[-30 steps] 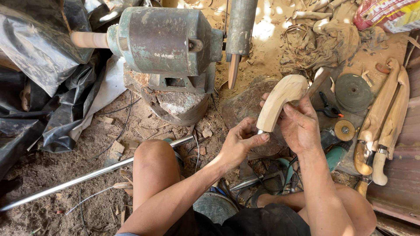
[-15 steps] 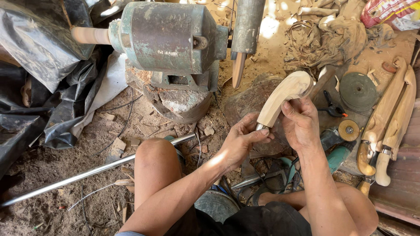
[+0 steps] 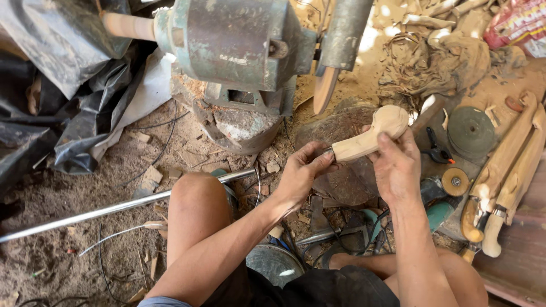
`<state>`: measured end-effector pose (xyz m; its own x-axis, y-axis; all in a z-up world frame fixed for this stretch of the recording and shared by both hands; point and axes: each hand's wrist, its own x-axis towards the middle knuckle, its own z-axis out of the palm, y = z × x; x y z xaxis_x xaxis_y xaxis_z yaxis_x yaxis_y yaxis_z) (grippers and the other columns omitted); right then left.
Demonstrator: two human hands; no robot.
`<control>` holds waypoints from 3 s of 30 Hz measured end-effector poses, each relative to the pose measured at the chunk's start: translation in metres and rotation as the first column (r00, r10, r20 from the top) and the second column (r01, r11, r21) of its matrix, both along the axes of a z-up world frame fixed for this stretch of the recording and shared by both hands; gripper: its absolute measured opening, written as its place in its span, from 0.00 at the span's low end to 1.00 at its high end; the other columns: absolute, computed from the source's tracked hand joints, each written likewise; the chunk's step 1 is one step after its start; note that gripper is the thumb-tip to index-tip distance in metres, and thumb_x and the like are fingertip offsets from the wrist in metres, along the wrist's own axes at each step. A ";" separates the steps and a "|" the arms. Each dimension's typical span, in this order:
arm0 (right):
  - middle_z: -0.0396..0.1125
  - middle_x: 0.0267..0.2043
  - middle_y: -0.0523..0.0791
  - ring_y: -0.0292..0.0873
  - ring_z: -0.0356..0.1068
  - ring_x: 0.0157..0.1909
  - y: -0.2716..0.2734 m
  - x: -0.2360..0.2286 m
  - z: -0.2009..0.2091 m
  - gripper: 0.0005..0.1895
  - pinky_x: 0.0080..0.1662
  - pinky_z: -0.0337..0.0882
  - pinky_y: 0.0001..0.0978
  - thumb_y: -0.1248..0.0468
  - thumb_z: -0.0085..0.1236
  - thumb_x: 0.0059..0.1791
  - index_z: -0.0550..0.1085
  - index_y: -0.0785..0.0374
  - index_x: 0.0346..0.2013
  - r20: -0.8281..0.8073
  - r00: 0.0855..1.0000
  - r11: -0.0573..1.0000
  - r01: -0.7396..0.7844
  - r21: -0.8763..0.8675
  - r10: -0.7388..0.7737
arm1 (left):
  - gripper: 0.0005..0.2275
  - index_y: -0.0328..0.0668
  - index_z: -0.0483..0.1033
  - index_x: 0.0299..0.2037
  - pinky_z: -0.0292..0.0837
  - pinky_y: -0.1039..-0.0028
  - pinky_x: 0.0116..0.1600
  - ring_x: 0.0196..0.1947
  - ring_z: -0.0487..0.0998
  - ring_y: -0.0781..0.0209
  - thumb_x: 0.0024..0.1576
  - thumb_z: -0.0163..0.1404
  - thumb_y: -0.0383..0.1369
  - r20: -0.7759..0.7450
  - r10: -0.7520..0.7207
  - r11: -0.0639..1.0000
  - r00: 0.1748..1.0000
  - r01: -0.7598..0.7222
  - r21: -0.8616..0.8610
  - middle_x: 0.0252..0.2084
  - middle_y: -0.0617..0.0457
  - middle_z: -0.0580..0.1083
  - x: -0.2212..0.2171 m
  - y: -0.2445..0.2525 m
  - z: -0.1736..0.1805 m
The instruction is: The person sits on the floor and uses a bench grinder to smooth and shape a curved wooden piece. They repeatedly press different surfaces of the wood against the spinning wheel, rotating the piece to work on multiple sides.
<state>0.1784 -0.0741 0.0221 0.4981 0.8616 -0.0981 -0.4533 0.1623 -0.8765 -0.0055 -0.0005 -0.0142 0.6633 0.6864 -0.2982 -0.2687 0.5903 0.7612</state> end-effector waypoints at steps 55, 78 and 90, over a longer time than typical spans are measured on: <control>0.71 0.49 0.48 0.42 0.72 0.52 0.053 -0.007 -0.026 0.14 0.60 0.74 0.42 0.73 0.59 0.55 0.70 0.70 0.55 0.095 0.995 0.999 -0.008 0.034 0.004 | 0.05 0.35 0.71 0.46 0.78 0.76 0.42 0.34 0.80 0.64 0.67 0.48 0.30 0.250 0.169 0.958 0.953 -0.100 -0.268 0.37 0.49 0.77 0.030 0.036 -0.039; 0.73 0.50 0.50 0.39 0.74 0.47 0.069 -0.014 -0.029 0.19 0.48 0.77 0.32 0.74 0.60 0.55 0.67 0.72 0.60 0.266 0.963 1.000 0.024 0.020 -0.029 | 0.06 0.33 0.71 0.47 0.76 0.74 0.44 0.35 0.78 0.62 0.68 0.46 0.28 0.240 0.223 0.931 0.945 -0.134 -0.338 0.37 0.47 0.76 0.021 0.042 -0.033; 0.73 0.50 0.50 0.38 0.75 0.47 0.070 -0.031 -0.043 0.19 0.49 0.79 0.29 0.75 0.58 0.54 0.67 0.71 0.59 0.302 0.953 0.999 -0.004 -0.033 0.013 | 0.07 0.32 0.68 0.51 0.75 0.74 0.43 0.34 0.77 0.62 0.67 0.45 0.28 0.181 0.263 0.907 0.948 -0.179 -0.381 0.37 0.47 0.76 0.000 0.034 -0.043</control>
